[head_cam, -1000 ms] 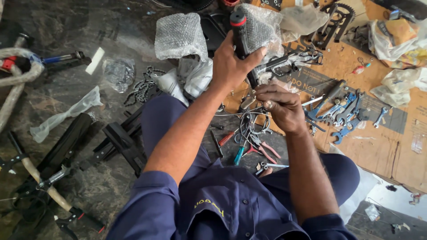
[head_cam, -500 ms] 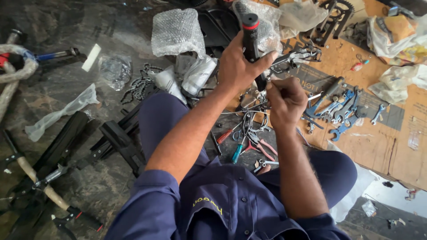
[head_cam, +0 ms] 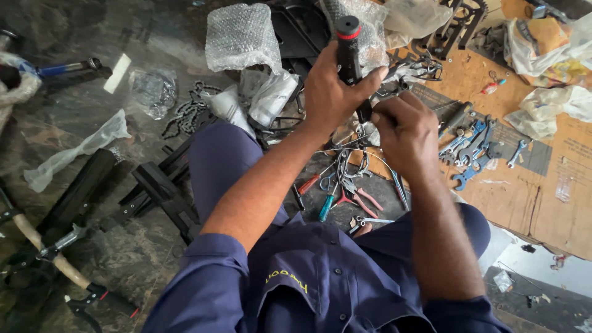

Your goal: The person threads a cable through a brake lever on a handlebar. They then unwrap a chainring from bubble wrap and use a tool to press a component into its center.

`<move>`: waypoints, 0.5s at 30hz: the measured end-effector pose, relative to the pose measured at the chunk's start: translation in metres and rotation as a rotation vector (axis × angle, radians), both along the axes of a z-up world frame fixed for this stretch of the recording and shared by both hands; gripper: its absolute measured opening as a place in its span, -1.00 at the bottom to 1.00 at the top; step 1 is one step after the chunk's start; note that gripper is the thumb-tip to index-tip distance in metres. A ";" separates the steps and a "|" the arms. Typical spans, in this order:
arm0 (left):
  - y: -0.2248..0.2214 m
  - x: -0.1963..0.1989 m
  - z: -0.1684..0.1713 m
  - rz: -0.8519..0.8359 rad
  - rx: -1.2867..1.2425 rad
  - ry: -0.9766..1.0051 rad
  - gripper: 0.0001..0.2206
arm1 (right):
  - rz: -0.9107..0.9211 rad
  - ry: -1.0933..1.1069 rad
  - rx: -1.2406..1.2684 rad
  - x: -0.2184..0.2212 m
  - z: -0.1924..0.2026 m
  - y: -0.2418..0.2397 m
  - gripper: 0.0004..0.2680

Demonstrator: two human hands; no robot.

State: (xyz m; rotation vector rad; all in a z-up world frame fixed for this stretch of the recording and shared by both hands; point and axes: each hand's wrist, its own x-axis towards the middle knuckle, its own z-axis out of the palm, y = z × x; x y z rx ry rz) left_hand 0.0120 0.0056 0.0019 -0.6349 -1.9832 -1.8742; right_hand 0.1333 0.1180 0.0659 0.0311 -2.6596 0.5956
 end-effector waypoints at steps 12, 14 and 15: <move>-0.005 -0.027 -0.015 -0.073 -0.029 -0.156 -0.45 | 0.055 0.303 -0.050 0.003 -0.038 -0.031 -0.83; -0.003 -0.042 -0.031 -0.084 -0.007 -0.143 -0.45 | -0.023 0.365 -0.212 0.008 -0.042 -0.035 -0.74; -0.002 -0.051 -0.046 -0.065 0.024 -0.107 -0.45 | -0.063 0.388 -0.298 0.011 -0.053 -0.033 -0.69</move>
